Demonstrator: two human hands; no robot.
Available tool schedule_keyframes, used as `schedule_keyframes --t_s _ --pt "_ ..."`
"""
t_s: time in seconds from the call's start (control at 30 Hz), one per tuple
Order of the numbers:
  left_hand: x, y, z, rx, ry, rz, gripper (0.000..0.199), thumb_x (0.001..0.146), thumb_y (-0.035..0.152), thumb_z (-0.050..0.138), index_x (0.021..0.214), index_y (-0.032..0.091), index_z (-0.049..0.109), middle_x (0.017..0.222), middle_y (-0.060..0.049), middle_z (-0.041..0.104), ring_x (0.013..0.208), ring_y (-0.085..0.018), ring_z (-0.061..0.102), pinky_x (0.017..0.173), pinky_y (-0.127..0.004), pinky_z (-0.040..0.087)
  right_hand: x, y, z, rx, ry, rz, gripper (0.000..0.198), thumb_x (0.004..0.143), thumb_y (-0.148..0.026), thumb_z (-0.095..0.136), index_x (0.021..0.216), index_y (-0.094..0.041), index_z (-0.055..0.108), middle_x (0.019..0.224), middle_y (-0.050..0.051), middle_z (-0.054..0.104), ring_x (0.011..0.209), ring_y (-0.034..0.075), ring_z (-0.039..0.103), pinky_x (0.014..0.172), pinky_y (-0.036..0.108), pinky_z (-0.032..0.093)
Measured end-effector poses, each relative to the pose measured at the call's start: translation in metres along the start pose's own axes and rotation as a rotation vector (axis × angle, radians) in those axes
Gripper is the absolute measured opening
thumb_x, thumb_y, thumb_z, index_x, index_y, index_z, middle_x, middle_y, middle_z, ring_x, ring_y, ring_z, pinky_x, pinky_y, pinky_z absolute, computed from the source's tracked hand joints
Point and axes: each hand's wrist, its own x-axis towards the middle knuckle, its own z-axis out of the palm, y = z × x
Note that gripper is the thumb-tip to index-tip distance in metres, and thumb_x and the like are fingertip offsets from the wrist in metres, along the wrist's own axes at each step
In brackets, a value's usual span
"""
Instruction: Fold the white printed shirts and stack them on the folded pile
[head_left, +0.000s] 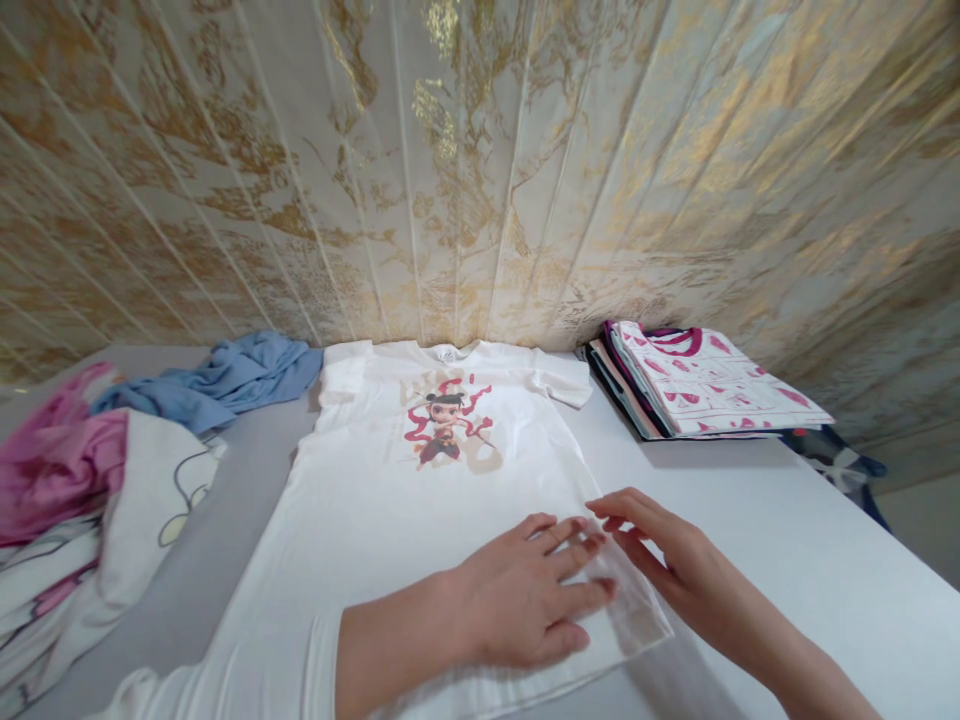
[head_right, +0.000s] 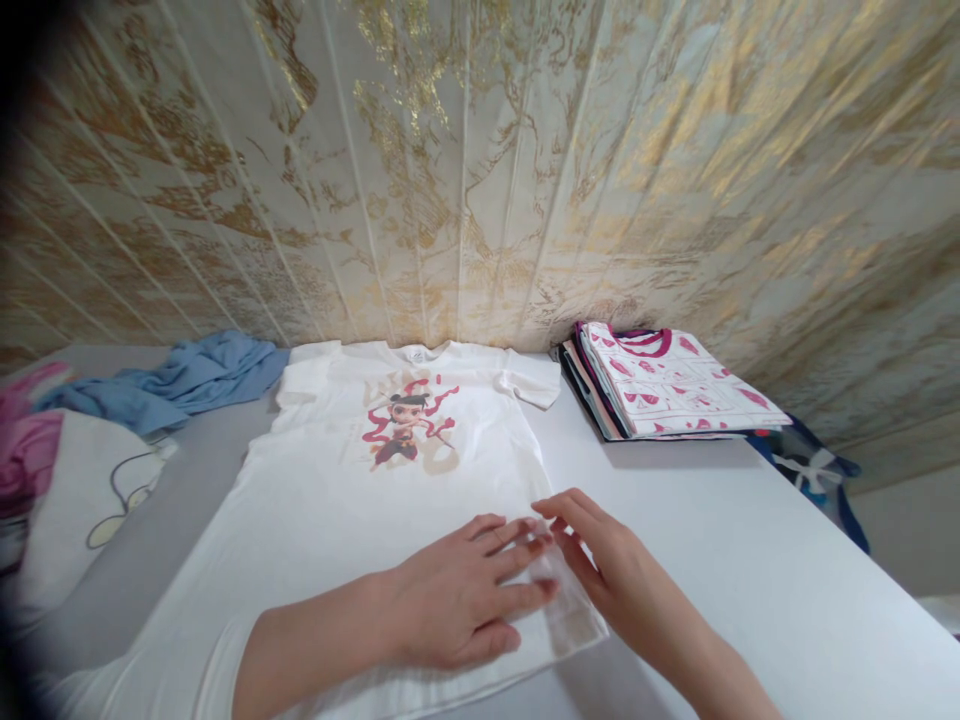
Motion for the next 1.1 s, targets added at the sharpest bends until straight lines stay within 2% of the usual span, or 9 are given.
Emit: schedule_keyframes --t_s 0.17,0.27,0.4,0.53,0.67,0.77,0.87,0.97,1.1 --pt "0.007 0.001 0.002 0.028 0.000 0.129 0.034 0.102 0.032 0.037 0.130 0.023 0.054 0.145 -0.005 0.047 0.139 -0.021 0.035 0.112 -0.037 0.027 0.038 0.014 0.017 0.014 0.125 -0.061 0.029 0.096 -0.020 0.034 0.119 -0.026 0.051 0.114 0.006 0.061 0.103 0.018 0.062 0.085 0.033 0.054" --pt "0.014 0.006 0.003 0.028 -0.030 0.171 0.043 0.101 0.040 0.040 0.135 0.014 0.048 0.144 -0.007 0.049 0.139 -0.020 0.033 0.112 -0.034 0.026 0.076 0.030 0.026 -0.050 0.144 -0.151 0.029 0.096 -0.019 0.035 0.118 -0.025 0.052 0.116 0.008 0.062 0.107 0.020 0.061 0.091 0.036 0.052" --pt "0.017 0.011 0.005 -0.023 -0.059 0.221 0.057 0.099 0.051 0.041 0.141 0.013 0.040 0.149 -0.005 0.042 0.140 -0.021 0.031 0.113 -0.038 0.025 0.117 0.045 0.035 -0.309 0.084 -0.276 0.036 0.098 -0.025 0.034 0.130 -0.019 0.051 0.138 0.014 0.052 0.129 0.025 0.046 0.105 0.043 0.041" --pt "0.017 0.015 0.006 -0.102 -0.084 0.205 0.053 0.097 0.049 0.046 0.140 0.017 0.043 0.150 -0.002 0.041 0.142 -0.022 0.029 0.114 -0.040 0.025 0.132 0.051 0.038 -0.529 -0.020 -0.227 0.049 0.101 -0.038 0.032 0.145 -0.019 0.037 0.155 0.011 0.032 0.143 0.025 0.027 0.112 0.046 0.031" --pt "0.018 0.013 0.003 -0.165 -0.085 0.196 0.044 0.100 0.040 0.043 0.140 0.021 0.043 0.147 -0.001 0.046 0.140 -0.019 0.032 0.114 -0.038 0.027 0.132 0.051 0.038 -0.586 -0.070 -0.202 0.053 0.101 -0.042 0.029 0.149 -0.020 0.031 0.158 0.010 0.025 0.145 0.023 0.022 0.113 0.044 0.028" --pt "0.005 0.003 -0.009 -0.190 -0.030 0.103 0.043 0.103 0.029 0.035 0.144 0.017 0.037 0.151 -0.004 0.040 0.142 -0.015 0.029 0.114 -0.033 0.025 0.132 0.051 0.038 -0.591 -0.066 -0.202 0.053 0.101 -0.042 0.029 0.149 -0.019 0.032 0.158 0.010 0.025 0.145 0.023 0.022 0.113 0.042 0.027" --pt "-0.026 -0.005 -0.026 -0.140 0.016 -0.059 0.042 0.100 0.020 0.037 0.142 0.015 0.038 0.154 -0.009 0.033 0.143 -0.019 0.025 0.114 -0.035 0.023 0.132 0.050 0.038 -0.586 -0.058 -0.209 0.052 0.101 -0.042 0.030 0.149 -0.020 0.032 0.157 0.009 0.026 0.145 0.023 0.023 0.113 0.043 0.028" --pt "-0.059 0.005 -0.039 -0.111 -0.023 -0.176 0.033 0.091 0.026 0.060 0.122 0.018 0.053 0.144 -0.011 0.046 0.132 -0.026 0.040 0.107 -0.039 0.030 0.132 0.052 0.039 -0.585 -0.055 -0.212 0.052 0.101 -0.041 0.030 0.148 -0.018 0.033 0.157 0.010 0.026 0.145 0.023 0.023 0.112 0.043 0.028" --pt "-0.076 0.034 -0.039 -0.087 -0.105 -0.323 0.038 0.072 0.037 0.082 0.094 0.020 0.057 0.106 -0.003 0.061 0.097 -0.023 0.055 0.086 -0.034 0.041 0.132 0.054 0.040 -0.587 -0.044 -0.214 0.052 0.101 -0.042 0.030 0.148 -0.020 0.033 0.157 0.009 0.028 0.144 0.024 0.025 0.112 0.044 0.029"
